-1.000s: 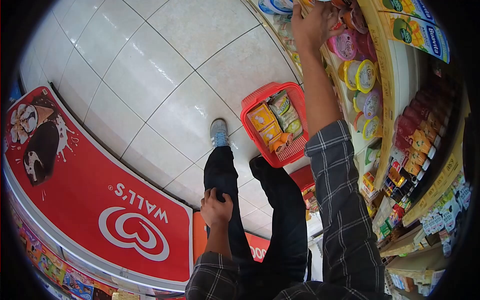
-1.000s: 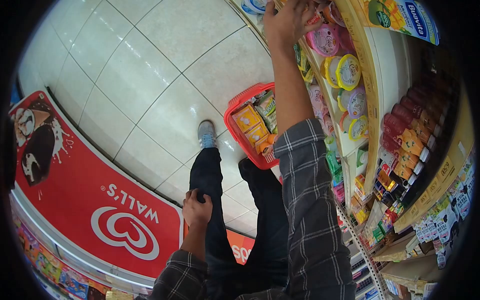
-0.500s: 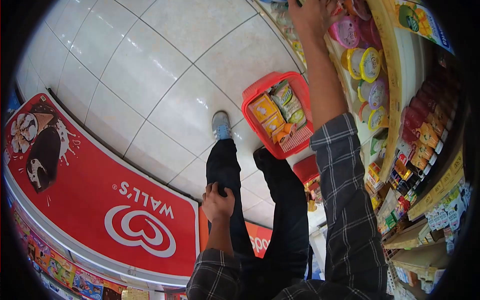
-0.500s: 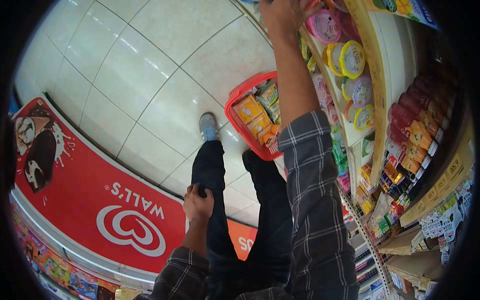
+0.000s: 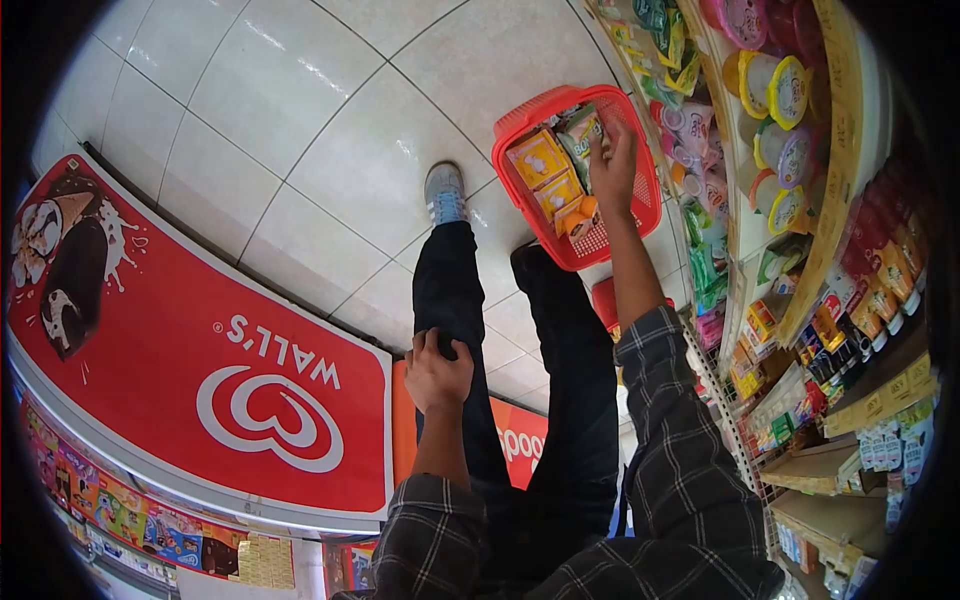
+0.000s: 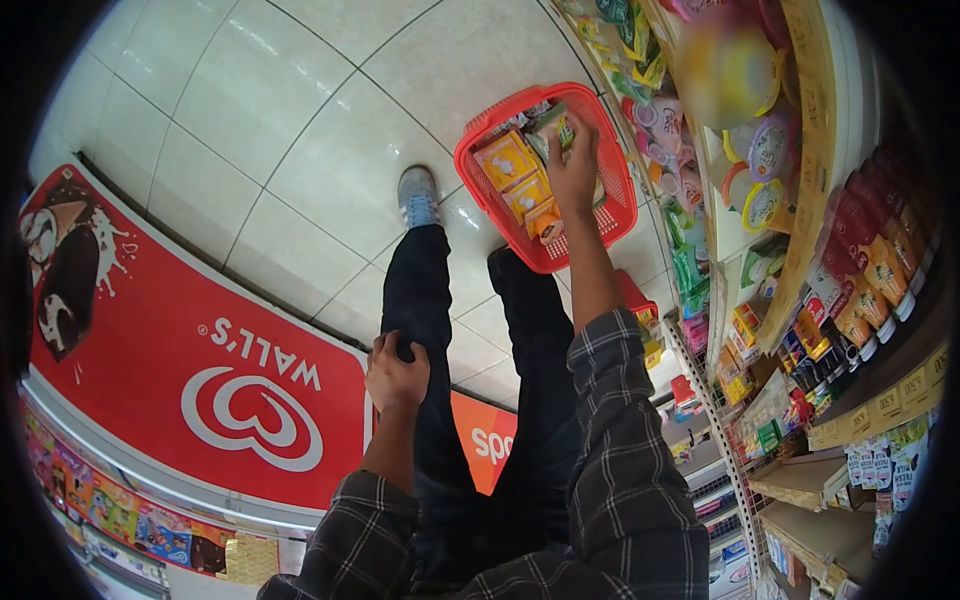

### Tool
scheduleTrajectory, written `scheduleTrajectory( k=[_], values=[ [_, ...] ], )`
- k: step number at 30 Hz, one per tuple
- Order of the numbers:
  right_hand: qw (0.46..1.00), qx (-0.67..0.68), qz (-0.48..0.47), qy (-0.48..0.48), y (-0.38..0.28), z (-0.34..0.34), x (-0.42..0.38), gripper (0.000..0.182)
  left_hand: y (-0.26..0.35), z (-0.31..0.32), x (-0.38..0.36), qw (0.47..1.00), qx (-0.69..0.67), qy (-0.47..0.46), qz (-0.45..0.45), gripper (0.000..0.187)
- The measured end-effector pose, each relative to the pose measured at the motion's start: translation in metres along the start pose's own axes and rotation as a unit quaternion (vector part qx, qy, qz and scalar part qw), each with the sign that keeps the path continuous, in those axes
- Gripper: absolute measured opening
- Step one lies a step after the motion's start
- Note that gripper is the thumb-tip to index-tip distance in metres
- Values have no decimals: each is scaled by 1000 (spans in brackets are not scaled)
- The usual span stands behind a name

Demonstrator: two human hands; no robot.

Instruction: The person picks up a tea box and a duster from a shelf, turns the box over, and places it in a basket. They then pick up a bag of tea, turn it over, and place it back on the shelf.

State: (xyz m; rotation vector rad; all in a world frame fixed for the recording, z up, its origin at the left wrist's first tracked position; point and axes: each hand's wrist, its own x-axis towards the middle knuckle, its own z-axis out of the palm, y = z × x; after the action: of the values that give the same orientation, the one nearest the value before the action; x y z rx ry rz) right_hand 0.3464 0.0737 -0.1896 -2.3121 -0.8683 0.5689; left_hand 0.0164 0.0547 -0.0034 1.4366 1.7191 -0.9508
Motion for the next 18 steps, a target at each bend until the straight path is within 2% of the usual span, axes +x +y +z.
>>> scheduleTrajectory(
  k=[1,3,5,7,9,13,15,18],
  values=[
    [997,-68,21,-27,39,-3,-26,49,-1,2,-1,1000,2,0,1,45],
    [965,-156,195,-81,132,5,-88,74,-3,9,-4,1000,7,3,2,45],
    [912,-132,375,-103,131,-6,-126,93,-6,20,-6,1000,14,9,3,45],
    [874,33,470,-117,103,-7,-141,97,-5,25,-9,1000,21,10,-1,45],
    [849,109,510,-90,107,6,-156,98,-7,31,-14,1000,27,13,1,45],
    [837,128,532,17,162,55,-175,93,-4,36,-17,999,39,22,11,45],
    [821,61,567,26,173,58,-175,90,-1,36,-19,998,49,26,16,44],
    [907,-105,408,17,198,70,-199,78,3,39,-23,998,56,35,22,44]
  ],
)
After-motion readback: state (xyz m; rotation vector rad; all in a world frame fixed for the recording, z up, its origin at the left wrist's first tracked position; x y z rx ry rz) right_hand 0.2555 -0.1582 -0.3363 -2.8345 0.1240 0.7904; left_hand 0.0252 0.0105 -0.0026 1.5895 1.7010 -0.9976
